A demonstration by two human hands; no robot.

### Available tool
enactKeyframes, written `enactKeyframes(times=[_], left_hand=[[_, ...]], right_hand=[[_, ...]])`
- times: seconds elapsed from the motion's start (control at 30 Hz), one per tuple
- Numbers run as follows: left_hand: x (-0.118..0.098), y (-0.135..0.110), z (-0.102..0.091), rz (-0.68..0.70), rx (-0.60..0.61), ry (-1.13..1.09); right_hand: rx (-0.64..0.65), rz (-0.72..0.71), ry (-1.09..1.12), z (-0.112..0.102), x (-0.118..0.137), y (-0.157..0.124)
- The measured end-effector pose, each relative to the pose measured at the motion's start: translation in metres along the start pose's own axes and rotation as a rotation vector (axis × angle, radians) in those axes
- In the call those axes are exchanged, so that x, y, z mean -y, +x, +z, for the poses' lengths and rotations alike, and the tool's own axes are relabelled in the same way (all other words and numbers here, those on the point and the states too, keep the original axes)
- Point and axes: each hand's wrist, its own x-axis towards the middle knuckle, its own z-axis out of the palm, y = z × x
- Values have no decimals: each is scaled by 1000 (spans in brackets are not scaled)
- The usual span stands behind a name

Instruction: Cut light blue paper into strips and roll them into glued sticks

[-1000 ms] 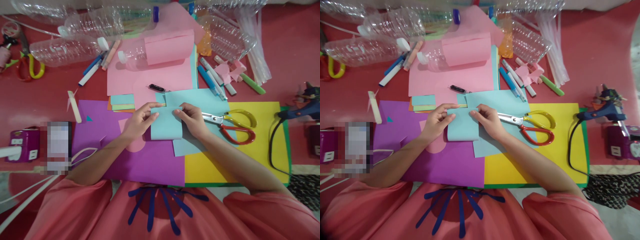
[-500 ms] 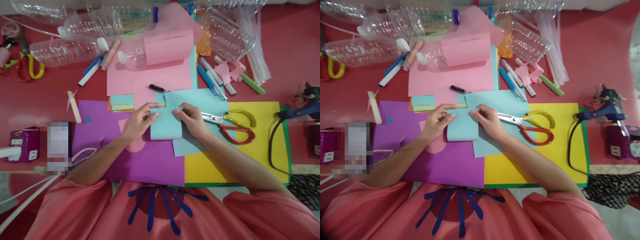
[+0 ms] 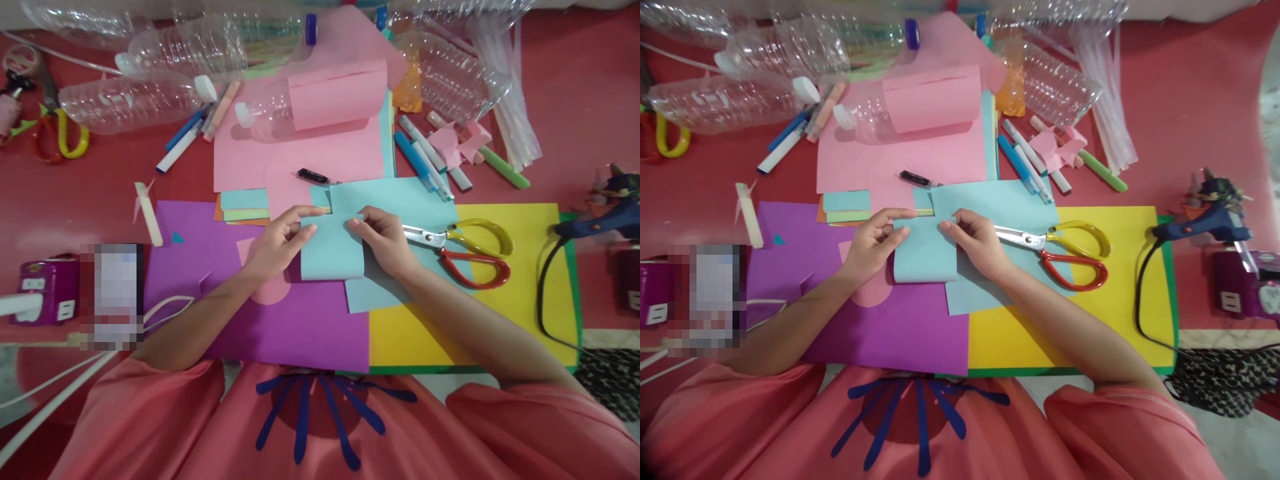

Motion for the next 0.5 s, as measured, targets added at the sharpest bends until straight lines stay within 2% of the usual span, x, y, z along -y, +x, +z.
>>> enactKeyframes(times=[0.5], left_hand=[[0,-1,-1,-13,-5,7]], right_hand=[[-3,4,-13,-1,-1,0]])
